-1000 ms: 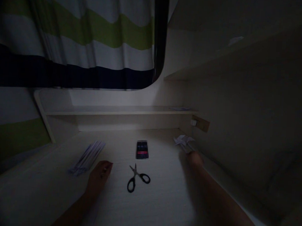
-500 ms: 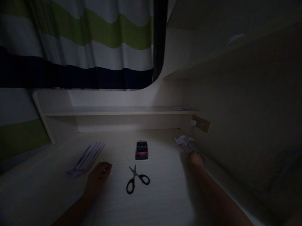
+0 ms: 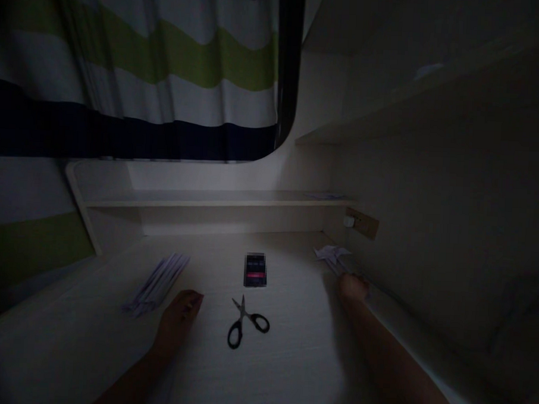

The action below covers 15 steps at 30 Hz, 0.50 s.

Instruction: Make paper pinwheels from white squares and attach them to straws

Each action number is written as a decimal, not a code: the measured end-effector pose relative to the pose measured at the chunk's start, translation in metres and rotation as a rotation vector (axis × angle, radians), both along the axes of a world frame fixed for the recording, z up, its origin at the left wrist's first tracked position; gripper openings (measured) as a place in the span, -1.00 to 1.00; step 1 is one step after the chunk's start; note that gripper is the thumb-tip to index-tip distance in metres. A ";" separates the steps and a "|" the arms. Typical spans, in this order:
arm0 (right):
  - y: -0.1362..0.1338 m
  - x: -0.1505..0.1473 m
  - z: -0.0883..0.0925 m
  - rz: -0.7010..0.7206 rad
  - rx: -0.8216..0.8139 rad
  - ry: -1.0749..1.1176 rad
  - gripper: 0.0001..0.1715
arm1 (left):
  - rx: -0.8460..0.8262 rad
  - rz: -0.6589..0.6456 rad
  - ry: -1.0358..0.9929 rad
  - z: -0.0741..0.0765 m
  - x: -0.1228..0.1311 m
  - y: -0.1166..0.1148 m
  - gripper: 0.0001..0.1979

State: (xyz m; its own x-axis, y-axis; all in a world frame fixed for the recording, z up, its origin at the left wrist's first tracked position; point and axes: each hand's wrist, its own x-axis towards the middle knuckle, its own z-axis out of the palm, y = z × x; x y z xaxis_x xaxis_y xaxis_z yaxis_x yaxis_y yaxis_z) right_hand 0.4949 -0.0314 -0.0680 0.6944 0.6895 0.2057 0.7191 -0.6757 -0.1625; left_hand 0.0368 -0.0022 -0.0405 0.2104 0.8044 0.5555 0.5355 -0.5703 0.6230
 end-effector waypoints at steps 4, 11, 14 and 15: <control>0.001 0.001 0.000 -0.016 0.014 -0.025 -0.67 | 0.005 -0.004 0.011 0.000 0.001 0.000 -0.75; 0.000 0.001 0.000 -0.001 0.056 -0.042 -0.69 | 0.025 0.008 0.025 0.004 0.001 -0.001 -0.75; -0.002 -0.001 0.002 0.028 0.100 -0.023 -0.67 | 0.022 -0.005 0.024 0.004 0.001 -0.002 -0.75; -0.003 -0.002 0.003 0.046 0.122 -0.013 -0.67 | 0.018 -0.007 0.026 0.004 0.000 -0.001 -0.75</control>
State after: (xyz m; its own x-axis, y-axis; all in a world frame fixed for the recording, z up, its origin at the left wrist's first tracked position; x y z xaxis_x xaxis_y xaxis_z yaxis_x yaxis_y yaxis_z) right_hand 0.4927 -0.0347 -0.0653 0.6594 0.6897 0.2991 0.7513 -0.6179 -0.2317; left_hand 0.0372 -0.0036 -0.0366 0.2305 0.7927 0.5644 0.5470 -0.5852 0.5985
